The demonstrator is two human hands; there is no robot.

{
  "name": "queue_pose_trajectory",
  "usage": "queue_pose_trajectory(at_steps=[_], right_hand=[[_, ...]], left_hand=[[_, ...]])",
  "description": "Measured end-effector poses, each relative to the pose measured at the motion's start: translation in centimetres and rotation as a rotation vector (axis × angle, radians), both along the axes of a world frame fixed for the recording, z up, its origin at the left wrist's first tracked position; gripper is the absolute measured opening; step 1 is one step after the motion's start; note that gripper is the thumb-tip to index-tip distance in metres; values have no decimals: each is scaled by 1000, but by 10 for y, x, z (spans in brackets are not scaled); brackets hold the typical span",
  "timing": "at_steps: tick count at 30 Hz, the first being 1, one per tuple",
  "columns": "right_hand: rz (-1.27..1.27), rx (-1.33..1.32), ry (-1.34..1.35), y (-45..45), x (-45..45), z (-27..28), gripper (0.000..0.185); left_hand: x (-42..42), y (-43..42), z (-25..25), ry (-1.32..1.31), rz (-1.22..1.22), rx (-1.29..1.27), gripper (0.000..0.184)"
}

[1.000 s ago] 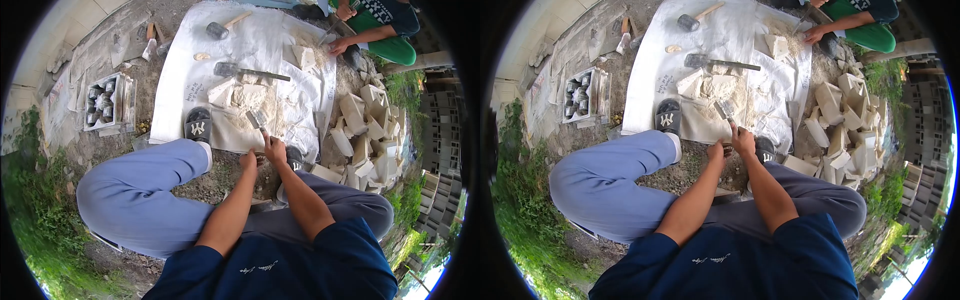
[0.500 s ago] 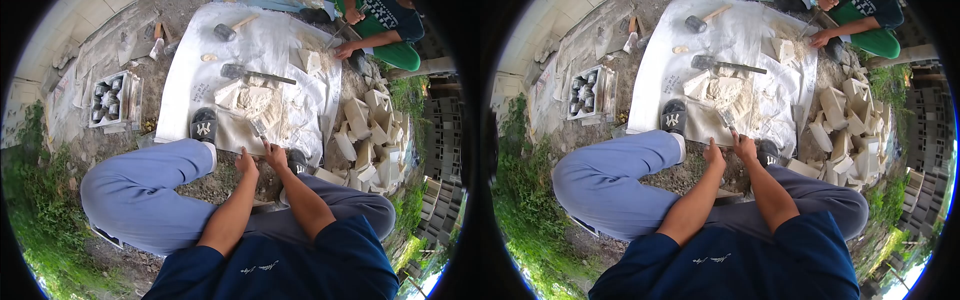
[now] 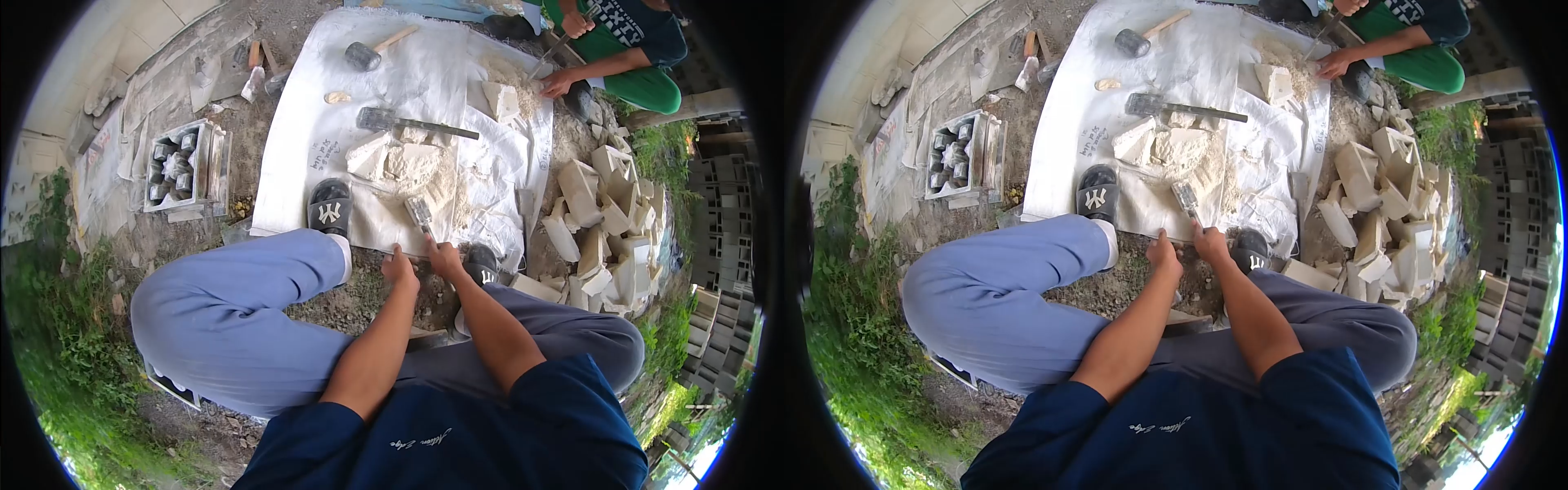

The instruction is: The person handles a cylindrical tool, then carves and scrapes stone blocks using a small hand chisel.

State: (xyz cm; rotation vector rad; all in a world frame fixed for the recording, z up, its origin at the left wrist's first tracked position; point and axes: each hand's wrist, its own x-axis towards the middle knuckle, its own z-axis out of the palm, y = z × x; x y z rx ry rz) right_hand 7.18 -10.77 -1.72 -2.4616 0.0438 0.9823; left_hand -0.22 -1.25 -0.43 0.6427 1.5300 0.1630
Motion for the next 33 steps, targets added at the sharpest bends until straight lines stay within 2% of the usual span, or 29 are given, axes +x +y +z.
queue_pose_trajectory(at_steps=[1, 4, 8, 10, 12, 14, 19, 25, 28, 29, 33], right_hand=[[-12, -35, -101, -2, -6, -4, 85], [-94, -14, -107, 1, -1, 17, 81], [-131, 39, -175, -6, 4, 28, 81], [-271, 143, -212, -14, 4, 39, 80], [-286, 189, -291, -16, 9, 38, 80], [-332, 118, -289, -19, 17, 34, 75], [-369, -72, -313, -21, 21, 16, 77], [-120, -25, -146, -2, 7, 23, 74], [17, -45, -64, 7, 10, 70, 71], [60, -96, -69, 7, 8, 68, 69], [-12, -63, -146, 6, 3, 56, 70]], left_hand=[[0, 3, -2, -4, -11, 5, 35], [-3, 3, -2, -13, -18, -53, 28], [1, 0, 7, -66, 26, -125, 33], [-4, -2, 11, -81, 49, -160, 35], [0, -2, 9, -126, 73, -297, 35], [1, -4, 7, -113, 61, -313, 36], [2, -4, -5, -118, 34, -324, 38], [2, -3, 2, -121, 24, -303, 38], [1, -1, 2, -134, 5, -317, 37], [0, 0, 3, -148, 12, -320, 37], [-3, 5, 4, -159, 31, -311, 37]])
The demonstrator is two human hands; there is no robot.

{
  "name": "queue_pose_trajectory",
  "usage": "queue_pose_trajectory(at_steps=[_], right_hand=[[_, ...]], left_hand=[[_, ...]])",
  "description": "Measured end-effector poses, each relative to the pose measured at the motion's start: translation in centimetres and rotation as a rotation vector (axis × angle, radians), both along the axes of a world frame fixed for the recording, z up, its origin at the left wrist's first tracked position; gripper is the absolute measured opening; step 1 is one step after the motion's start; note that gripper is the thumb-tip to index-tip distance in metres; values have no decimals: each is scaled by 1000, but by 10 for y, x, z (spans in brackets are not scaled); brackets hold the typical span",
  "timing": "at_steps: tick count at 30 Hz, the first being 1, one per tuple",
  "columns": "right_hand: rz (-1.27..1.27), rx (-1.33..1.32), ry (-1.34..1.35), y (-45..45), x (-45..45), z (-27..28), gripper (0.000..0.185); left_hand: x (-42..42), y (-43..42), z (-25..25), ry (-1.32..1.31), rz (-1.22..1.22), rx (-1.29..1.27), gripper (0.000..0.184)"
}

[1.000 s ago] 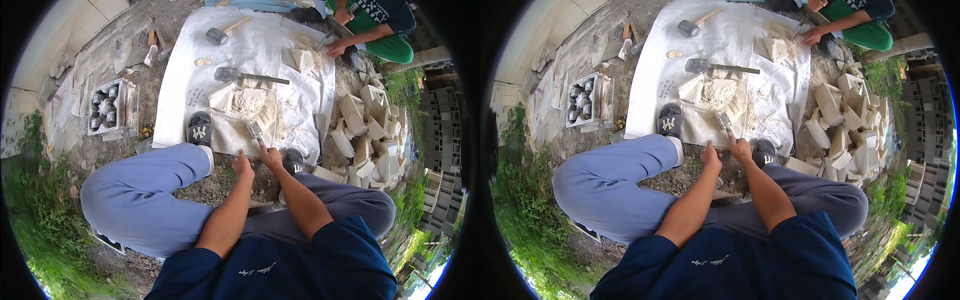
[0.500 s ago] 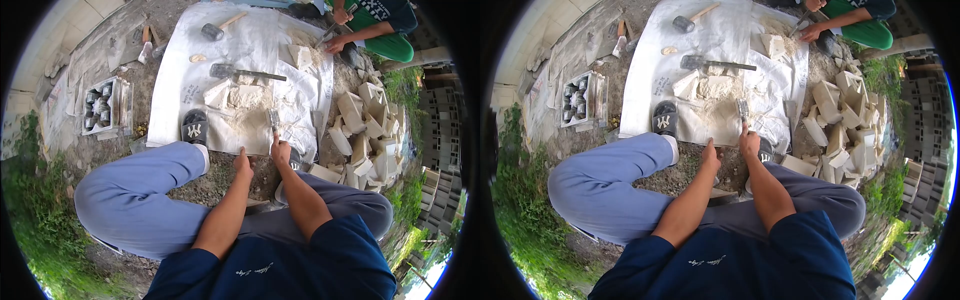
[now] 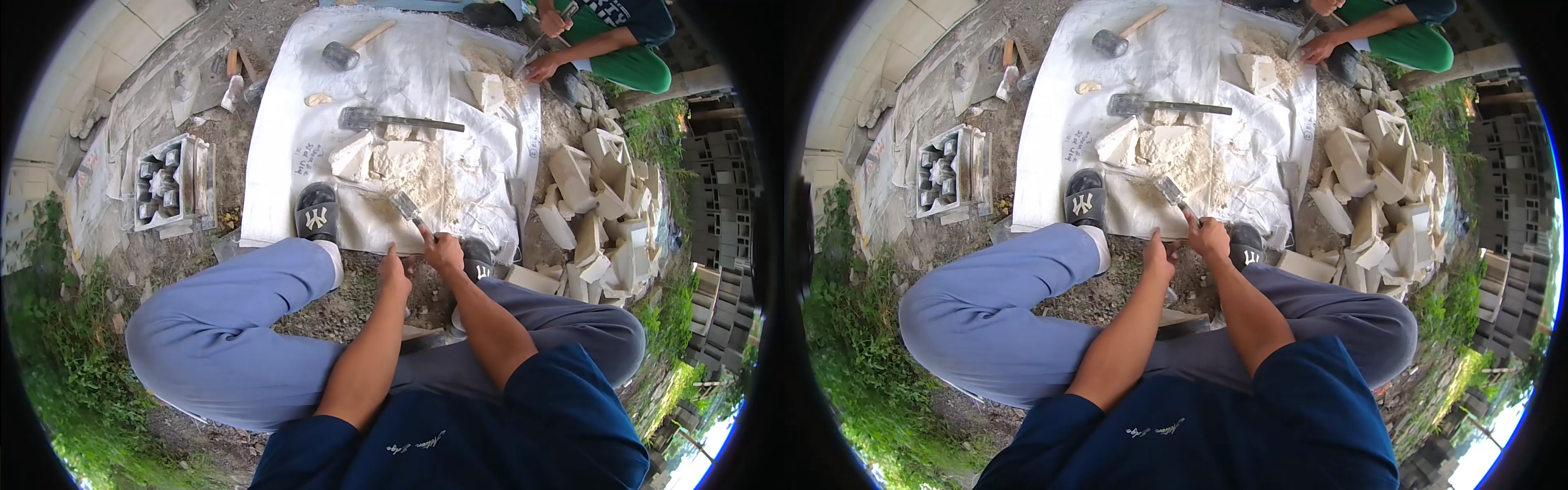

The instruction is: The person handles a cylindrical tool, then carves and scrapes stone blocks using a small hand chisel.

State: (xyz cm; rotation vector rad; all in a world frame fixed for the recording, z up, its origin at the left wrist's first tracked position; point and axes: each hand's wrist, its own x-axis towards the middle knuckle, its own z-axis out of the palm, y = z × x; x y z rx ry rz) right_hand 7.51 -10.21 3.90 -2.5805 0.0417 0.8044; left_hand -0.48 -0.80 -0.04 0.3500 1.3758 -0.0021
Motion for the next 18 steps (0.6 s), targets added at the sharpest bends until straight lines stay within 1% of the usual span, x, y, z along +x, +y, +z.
queue_pose_trajectory(at_steps=[3, 5, 8, 10, 12, 15, 16, 17, 18], right_hand=[[-136, -38, -79, -6, 22, -2, 73], [-200, -13, -165, -8, 35, -4, 73], [-248, -2, -153, -9, 55, -8, 74], [-230, 6, -161, -10, 54, -12, 74], [-207, 28, -155, -12, 48, -20, 75], [-168, 56, -181, -11, 26, -30, 76], [-121, 88, -143, -13, 24, -38, 76], [-123, 88, -143, -14, 22, -35, 76], [-147, 74, -83, -14, 20, -32, 75]], left_hand=[[-1, 0, -4, 44, 4, 7, 37], [1, -1, -6, 71, 28, 10, 37], [3, 1, -9, 82, 50, 26, 36], [2, 2, -13, 78, 52, 35, 35], [1, 3, -10, 36, 28, 37, 35], [3, 3, -4, 48, -5, 56, 33], [3, 1, -2, 49, -8, 56, 33], [3, 0, 1, 67, -4, 67, 32], [5, 1, 5, 85, 1, 80, 32]])
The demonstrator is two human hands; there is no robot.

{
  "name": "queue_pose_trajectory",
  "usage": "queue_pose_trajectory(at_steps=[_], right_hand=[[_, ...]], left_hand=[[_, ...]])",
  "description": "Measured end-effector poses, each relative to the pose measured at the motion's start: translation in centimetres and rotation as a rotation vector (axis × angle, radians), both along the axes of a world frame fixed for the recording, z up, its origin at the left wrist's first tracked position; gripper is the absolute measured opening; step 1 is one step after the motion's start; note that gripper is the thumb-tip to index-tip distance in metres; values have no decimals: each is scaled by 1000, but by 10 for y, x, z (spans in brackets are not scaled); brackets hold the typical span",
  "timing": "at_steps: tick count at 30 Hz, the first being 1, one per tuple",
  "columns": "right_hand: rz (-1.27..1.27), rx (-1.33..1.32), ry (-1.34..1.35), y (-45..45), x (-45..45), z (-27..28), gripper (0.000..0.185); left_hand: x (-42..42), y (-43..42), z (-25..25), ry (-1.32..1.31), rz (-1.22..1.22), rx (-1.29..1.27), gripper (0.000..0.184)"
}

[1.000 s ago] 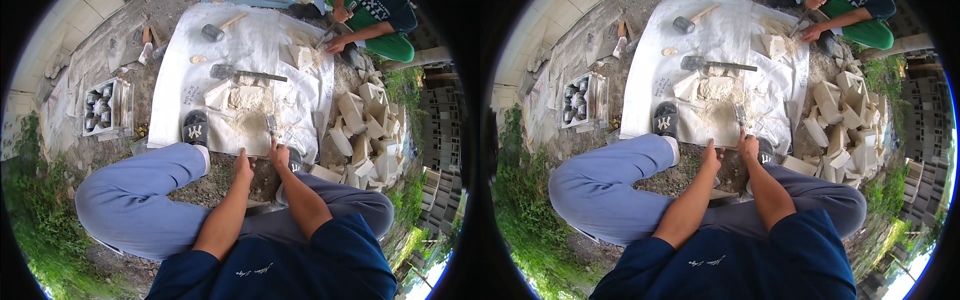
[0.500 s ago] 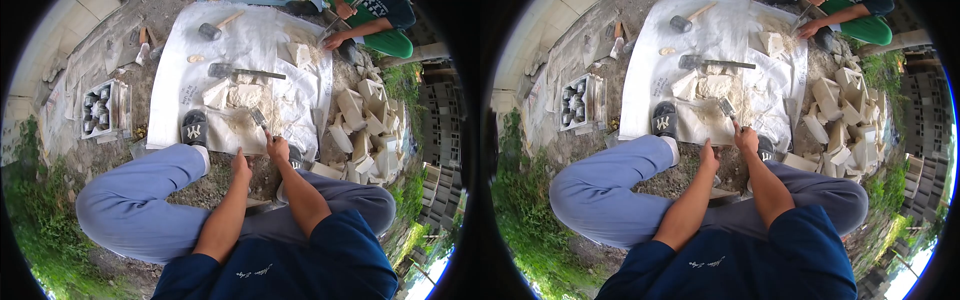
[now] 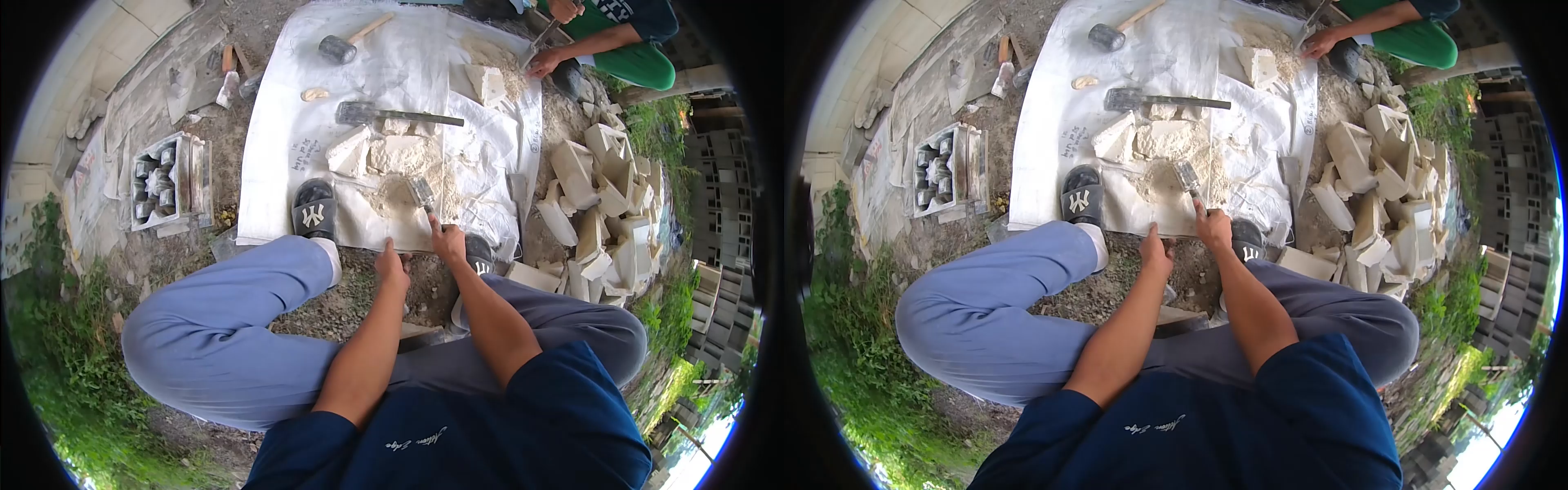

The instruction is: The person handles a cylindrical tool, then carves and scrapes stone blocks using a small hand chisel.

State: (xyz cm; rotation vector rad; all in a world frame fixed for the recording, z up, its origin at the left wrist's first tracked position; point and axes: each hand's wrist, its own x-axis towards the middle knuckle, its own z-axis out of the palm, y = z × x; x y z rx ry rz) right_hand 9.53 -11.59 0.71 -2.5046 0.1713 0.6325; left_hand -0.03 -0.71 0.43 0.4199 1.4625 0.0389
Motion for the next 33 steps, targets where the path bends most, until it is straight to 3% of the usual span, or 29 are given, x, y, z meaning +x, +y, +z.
queue_pose_trajectory(at_steps=[7, 10, 12, 13, 15, 16, 17, 19, 24, 29, 33], right_hand=[[-58, 43, -55, -7, -16, 13, 74], [-51, 49, -71, -9, -10, 7, 75], [-76, 23, -75, -16, -11, -8, 77], [-76, 29, -73, -16, -14, -18, 77], [-149, 45, -177, -18, -19, -33, 78], [-125, 48, 10, -25, -16, -31, 79], [-128, 52, 14, -24, -15, -26, 79], [-114, 69, 29, -27, -14, -22, 81], [-127, 98, 44, -27, -13, -31, 83], [-137, 121, 79, -27, -15, -30, 83], [-159, 110, 72, -26, -19, -38, 82]], left_hand=[[-2, -5, 3, -56, 2, 40, 33], [5, -13, 15, 172, -97, 139, 37], [0, -25, -1, 482, -131, 859, 37], [-2, -23, 1, 485, -131, 865, 37], [3, -9, 36, 344, -490, 948, 31], [7, -2, 24, 291, -551, 1047, 23], [12, 7, 23, 294, -556, 1050, 23], [23, 21, 24, 99, -658, 1341, 19], [53, 53, 14, 173, -941, 1447, 20], [50, 74, -14, 287, -1264, 1395, 18], [48, 73, -13, 225, -1192, 1427, 15]])
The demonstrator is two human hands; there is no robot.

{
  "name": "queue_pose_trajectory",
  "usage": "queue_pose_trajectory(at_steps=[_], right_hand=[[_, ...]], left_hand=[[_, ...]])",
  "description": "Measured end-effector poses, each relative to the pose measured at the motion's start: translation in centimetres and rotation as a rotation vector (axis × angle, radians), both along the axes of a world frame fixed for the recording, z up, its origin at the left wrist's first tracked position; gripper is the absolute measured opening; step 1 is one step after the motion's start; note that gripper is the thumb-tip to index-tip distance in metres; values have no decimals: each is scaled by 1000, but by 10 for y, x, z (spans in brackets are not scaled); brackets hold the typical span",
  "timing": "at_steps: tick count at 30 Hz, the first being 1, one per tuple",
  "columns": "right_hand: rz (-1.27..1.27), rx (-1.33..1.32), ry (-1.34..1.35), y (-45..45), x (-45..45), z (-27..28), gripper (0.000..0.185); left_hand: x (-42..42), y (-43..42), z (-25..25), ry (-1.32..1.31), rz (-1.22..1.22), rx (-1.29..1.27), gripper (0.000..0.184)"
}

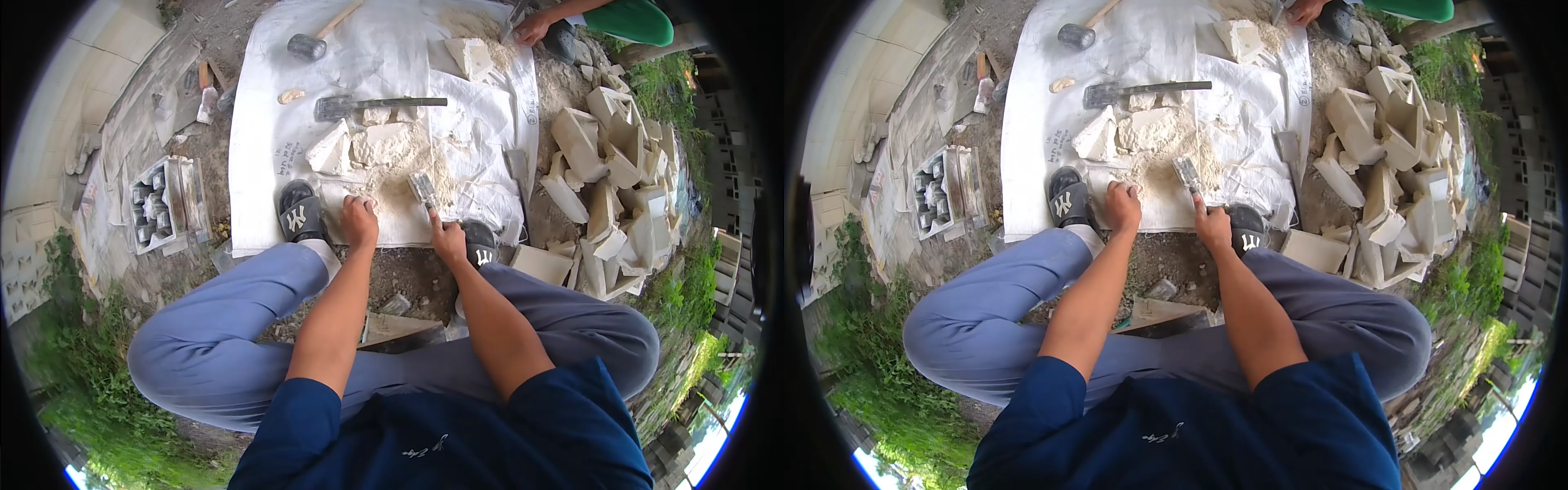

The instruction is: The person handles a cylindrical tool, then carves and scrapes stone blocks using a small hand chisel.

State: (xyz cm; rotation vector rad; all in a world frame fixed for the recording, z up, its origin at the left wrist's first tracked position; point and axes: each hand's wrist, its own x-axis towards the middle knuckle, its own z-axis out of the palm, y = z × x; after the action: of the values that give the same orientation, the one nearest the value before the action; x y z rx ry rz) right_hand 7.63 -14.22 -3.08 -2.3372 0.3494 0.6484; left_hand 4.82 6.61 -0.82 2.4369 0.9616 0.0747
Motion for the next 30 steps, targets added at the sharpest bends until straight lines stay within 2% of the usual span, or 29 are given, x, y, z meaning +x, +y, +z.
queue_pose_trajectory(at_steps=[4, 6, 7, 9, 15, 22, 25, 28, 30], right_hand=[[0, 6, 18, 0, 2, 4, 82], [51, 44, 167, -2, 6, 13, 85], [47, 47, 165, -1, 7, 17, 85], [52, 15, 147, 0, 6, 16, 84], [37, 36, 119, 1, 5, 19, 85], [43, 52, 152, -2, 7, 16, 86], [39, 44, 137, -2, 6, 17, 86], [42, 56, 151, -1, 5, 15, 85], [3, 21, 7, 2, 0, 9, 84]], left_hand=[[-5, 2, 7, -53, -123, 66, 13], [-4, 8, 4, -26, -180, 33, 13], [-2, 9, 2, -28, -184, 36, 13], [2, 13, 3, -165, -65, -126, 16], [-19, 23, -1, -126, -274, -62, 22], [-17, 20, 7, -195, -299, -36, 25], [-17, 19, -1, -140, -321, -49, 24], [-12, 20, -11, -203, -291, -34, 20], [4, 19, 1, -214, 5, -442, 19]])
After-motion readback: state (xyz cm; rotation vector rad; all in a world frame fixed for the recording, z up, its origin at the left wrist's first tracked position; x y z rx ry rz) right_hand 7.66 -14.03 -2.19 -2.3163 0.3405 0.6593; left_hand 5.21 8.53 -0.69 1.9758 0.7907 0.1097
